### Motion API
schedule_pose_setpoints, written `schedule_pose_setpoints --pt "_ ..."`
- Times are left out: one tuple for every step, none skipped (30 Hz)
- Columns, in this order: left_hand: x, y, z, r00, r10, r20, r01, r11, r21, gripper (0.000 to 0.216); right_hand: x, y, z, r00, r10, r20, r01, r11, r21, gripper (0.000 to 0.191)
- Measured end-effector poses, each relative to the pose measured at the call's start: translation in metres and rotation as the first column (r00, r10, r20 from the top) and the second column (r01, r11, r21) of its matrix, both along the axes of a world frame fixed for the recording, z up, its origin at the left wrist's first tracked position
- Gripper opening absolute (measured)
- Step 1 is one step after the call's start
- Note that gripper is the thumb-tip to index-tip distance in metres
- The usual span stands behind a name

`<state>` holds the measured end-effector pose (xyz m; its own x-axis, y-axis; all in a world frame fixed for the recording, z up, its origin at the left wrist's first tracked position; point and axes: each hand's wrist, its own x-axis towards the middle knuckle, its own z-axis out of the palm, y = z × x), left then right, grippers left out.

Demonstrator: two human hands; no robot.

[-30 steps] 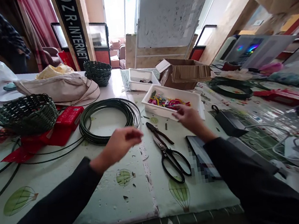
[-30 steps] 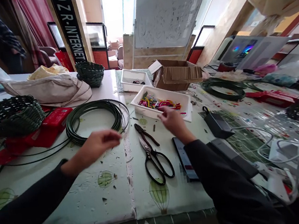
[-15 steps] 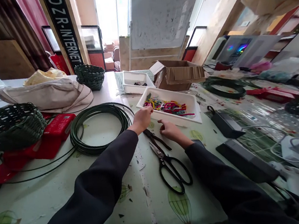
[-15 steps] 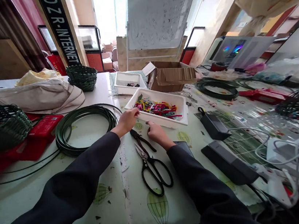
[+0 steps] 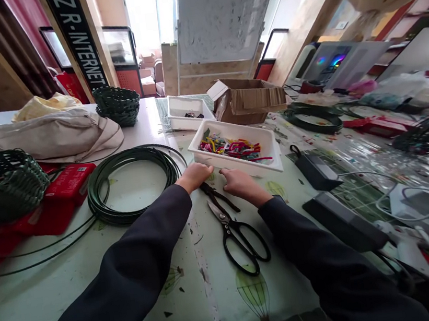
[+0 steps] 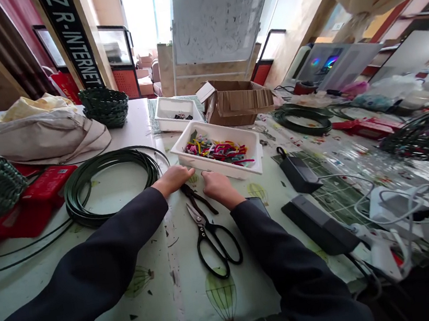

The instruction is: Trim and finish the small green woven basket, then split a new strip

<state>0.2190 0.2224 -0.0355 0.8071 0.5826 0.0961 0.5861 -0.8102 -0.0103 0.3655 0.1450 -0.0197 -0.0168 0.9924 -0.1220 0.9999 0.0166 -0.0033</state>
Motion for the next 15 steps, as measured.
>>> schedule_pose_setpoints --pt "0.001 0.001 0.001 1.000 0.003 -0.004 -0.003 1.000 -0.007 0.024 -0.002 0.001 0.001 1.000 -0.002 0.013 0.002 1.000 -0.002 0.030" --pt "0.001 0.002 0.002 1.000 0.010 -0.006 -0.011 1.000 -0.018 0.023 -0.003 0.002 0.002 1.000 -0.005 0.027 0.005 1.000 -0.002 0.030" --pt "0.002 0.004 0.004 1.000 0.020 -0.008 -0.021 0.999 -0.033 0.023 -0.005 0.003 0.002 0.999 -0.006 0.039 0.006 1.000 -0.003 0.030" --pt "0.002 0.006 0.005 0.999 0.032 -0.008 -0.033 0.998 -0.051 0.025 -0.008 0.003 0.002 0.999 -0.004 0.050 0.004 1.000 -0.003 0.030" --pt "0.003 0.009 0.006 0.999 0.047 -0.006 -0.047 0.996 -0.072 0.028 -0.010 0.003 0.003 0.998 0.001 0.060 -0.001 1.000 -0.004 0.029" --pt "0.002 0.011 0.007 0.998 0.063 -0.002 -0.062 0.993 -0.095 0.032 -0.012 0.002 0.002 0.998 0.008 0.069 -0.008 1.000 -0.004 0.029" --pt "0.001 0.014 0.007 0.997 0.080 0.005 -0.079 0.990 -0.120 0.035 -0.014 0.002 0.002 0.997 0.015 0.078 -0.015 1.000 -0.005 0.029" --pt "0.000 0.016 0.007 0.995 0.099 0.012 -0.096 0.985 -0.146 0.036 -0.015 0.001 0.001 0.996 0.023 0.086 -0.022 1.000 -0.005 0.030" --pt "-0.001 0.018 0.007 0.993 0.118 0.020 -0.113 0.979 -0.172 0.036 -0.017 -0.001 0.000 0.995 0.030 0.095 -0.030 1.000 -0.005 0.030" --pt "-0.002 0.020 0.006 0.990 0.137 0.029 -0.129 0.972 -0.198 0.035 -0.018 -0.003 -0.001 0.994 0.038 0.103 -0.038 0.999 -0.005 0.031" --pt "-0.003 0.022 0.005 0.987 0.155 0.037 -0.143 0.964 -0.224 0.035 -0.019 -0.005 -0.002 0.993 0.047 0.112 -0.047 0.999 -0.002 0.031" --pt "-0.004 0.023 0.003 0.984 0.171 0.048 -0.154 0.956 -0.248 0.035 -0.019 -0.007 -0.004 0.991 0.058 0.119 -0.058 0.998 0.001 0.032" --pt "-0.004 0.023 0.002 0.981 0.186 0.059 -0.164 0.948 -0.272 0.035 -0.019 -0.009 -0.005 0.990 0.068 0.127 -0.069 0.998 0.006 0.032" --pt "-0.005 0.022 0.000 0.977 0.200 0.073 -0.170 0.940 -0.295 0.035 -0.019 -0.012 -0.006 0.988 0.078 0.134 -0.081 0.997 0.012 0.032" --pt "-0.006 0.021 -0.001 0.973 0.212 0.090 -0.174 0.932 -0.318 0.035 -0.018 -0.014 -0.007 0.986 0.089 0.140 -0.093 0.996 0.018 0.032"
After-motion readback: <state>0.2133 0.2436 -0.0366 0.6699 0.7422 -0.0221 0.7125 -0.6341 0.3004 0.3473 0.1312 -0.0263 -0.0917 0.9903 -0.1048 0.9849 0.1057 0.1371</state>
